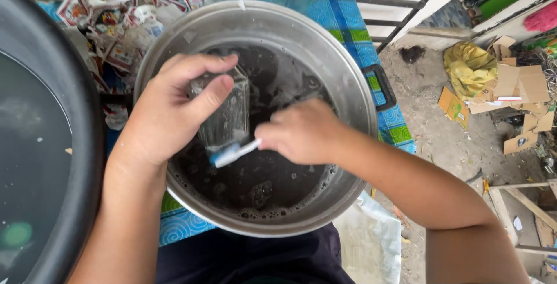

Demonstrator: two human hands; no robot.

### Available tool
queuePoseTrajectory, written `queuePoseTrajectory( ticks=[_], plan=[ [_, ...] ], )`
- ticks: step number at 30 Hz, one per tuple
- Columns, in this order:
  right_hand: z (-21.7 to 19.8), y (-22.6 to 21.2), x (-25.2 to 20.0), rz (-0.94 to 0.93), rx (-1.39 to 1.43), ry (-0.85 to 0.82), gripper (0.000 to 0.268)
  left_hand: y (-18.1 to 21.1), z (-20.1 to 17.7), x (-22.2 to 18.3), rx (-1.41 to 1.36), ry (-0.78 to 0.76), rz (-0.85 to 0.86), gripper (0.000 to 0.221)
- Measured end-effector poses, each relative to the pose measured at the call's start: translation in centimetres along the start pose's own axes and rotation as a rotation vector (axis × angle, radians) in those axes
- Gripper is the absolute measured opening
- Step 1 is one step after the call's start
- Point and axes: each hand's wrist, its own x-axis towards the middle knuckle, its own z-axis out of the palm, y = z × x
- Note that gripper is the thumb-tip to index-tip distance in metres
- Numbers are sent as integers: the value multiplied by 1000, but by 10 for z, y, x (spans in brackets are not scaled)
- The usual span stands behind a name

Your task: Washing glass bottles in a basin of soapy water using a toothbrush

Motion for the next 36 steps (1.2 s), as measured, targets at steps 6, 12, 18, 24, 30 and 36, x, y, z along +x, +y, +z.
queuePoseTrajectory(
  ticks=[6,12,18,24,30,36],
  plan=[
    [-7,30,2,29,-64,267,19,1,-2,1,-6,-36,33,31],
    [-23,31,-3,2,-144,319,19,2,-1,1,-37,-83,-11,34],
    [-2,30,-10,-9,-28,36,19,1,-1,-1,-3,-49,4,31],
    [11,35,-11,3,161,-94,18,2,-2,-1,38,-69,39,33],
    [3,46,-6,14,213,110,16,1,-3,1,41,-137,62,41],
    [-12,31,-5,39,95,342,10,6,-1,0,8,-172,62,46]
  ],
)
